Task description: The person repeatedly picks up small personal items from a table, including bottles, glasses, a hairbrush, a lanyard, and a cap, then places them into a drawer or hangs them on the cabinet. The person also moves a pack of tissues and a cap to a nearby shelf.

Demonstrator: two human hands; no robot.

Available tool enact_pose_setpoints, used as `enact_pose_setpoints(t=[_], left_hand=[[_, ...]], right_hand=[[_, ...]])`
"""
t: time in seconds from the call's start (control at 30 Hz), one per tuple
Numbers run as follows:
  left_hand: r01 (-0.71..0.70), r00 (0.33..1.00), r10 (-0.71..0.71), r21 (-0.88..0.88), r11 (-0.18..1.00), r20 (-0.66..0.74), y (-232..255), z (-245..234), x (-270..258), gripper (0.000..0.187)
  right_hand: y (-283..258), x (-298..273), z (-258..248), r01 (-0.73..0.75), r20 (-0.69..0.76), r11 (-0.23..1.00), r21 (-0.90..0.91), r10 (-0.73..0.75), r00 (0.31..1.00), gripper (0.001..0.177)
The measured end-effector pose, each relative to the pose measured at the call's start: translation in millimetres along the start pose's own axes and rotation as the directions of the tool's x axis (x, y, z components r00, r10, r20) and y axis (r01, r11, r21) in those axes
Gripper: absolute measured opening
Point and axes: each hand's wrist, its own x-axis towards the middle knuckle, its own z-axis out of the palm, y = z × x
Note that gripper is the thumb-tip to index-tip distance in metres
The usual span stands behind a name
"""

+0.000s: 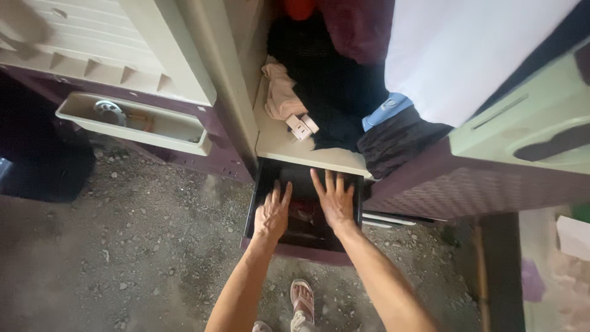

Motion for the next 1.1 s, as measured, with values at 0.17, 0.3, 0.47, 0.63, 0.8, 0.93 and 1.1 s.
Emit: enact_pose_setpoints(t=[0.17, 0.3, 0.47, 0.63, 0.8, 0.93, 1.1], left_hand=[[-0.017, 1.000, 0.017, 0.058, 0.998, -0.006, -13.8, 5.6, 17.9, 0.084], [-0.003, 1.000, 0.001, 0.169, 0.986, 0.014, -11.3, 14.4, 43.1, 0.082], [0.019, 0.974, -0.059, 0.181, 0.983, 0.219, -12.4, 0.4, 59.9, 0.074], [-0.054, 0.992, 0.021, 0.264, 0.963, 0.126, -11.5, -13.3, 43.2, 0.077], [-0.075, 0.997, 0.068, 0.339, 0.938, 0.033, -7.4, -24.8, 40.4, 0.073], [0.027, 0.999, -0.038, 0.278, 0.960, 0.034, -17.1, -37.9, 24.8, 0.078], [0.011, 0.997, -0.008, 0.038, 0.999, -0.078, -31.9, -34.7, 8.0, 0.068]], right_hand=[[2.7, 14.2, 20.6, 0.073, -0.369, 0.994, 0.077, -0.039, 0.929, 0.085], [7.9, 29.0, 23.4, 0.065, -0.280, 0.979, 0.192, -0.008, 0.960, 0.079], [9.0, 31.3, -14.0, -0.061, 0.046, 0.984, 0.165, 0.055, 0.997, 0.074], [-13.5, -0.5, -47.0, 0.187, 0.134, 0.933, -0.309, -0.152, 0.979, 0.098], [-25.4, 11.8, -21.3, 0.403, 0.145, 0.855, -0.326, -0.376, 0.915, 0.088], [-10.3, 44.9, 4.7, 0.240, 0.070, 0.961, -0.134, -0.233, 0.970, 0.073], [-16.8, 53.7, 12.7, 0.036, 0.021, 0.998, 0.054, -0.037, 0.999, 0.072]])
